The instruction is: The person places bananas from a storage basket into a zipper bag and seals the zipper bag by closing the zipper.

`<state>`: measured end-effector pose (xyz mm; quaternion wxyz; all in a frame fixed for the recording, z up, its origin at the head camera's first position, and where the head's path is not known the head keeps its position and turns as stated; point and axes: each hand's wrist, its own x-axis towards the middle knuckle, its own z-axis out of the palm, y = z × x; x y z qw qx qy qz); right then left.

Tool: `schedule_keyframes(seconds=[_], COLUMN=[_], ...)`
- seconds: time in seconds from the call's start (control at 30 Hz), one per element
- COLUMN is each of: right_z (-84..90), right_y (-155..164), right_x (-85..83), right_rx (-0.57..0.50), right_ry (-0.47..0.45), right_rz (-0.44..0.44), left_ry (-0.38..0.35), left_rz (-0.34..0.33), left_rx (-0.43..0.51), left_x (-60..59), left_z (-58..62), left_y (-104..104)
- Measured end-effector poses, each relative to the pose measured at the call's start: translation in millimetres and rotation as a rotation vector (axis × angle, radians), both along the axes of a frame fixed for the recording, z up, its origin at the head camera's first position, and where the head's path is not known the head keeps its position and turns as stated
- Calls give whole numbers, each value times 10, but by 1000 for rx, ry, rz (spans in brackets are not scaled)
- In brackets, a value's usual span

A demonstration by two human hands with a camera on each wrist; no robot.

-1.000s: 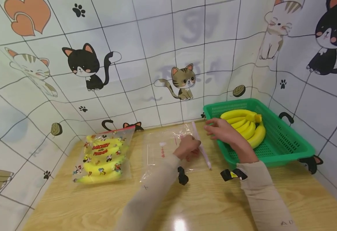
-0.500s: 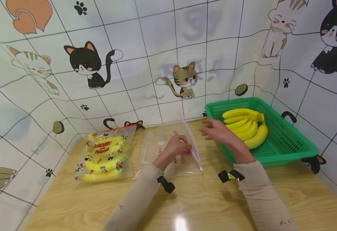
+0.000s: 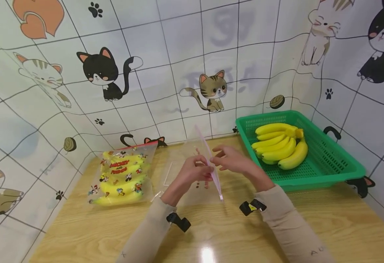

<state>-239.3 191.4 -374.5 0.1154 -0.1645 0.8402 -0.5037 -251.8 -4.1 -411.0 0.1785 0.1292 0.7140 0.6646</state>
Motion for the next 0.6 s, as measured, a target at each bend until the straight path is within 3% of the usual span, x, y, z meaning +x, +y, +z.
schedule_keyframes(seconds=[0.43, 0.6], right_z=[-181, -269], right_y=[-208, -237], right_x=[-53, -80], right_rx=[-4, 21], right_ry=[17, 12], right_rz=[-53, -109], left_ry=[28, 52], left_rz=[-5, 31], left_rx=[7, 0], left_x=[79, 108], left_z=[23, 112], left_y=[-241, -319])
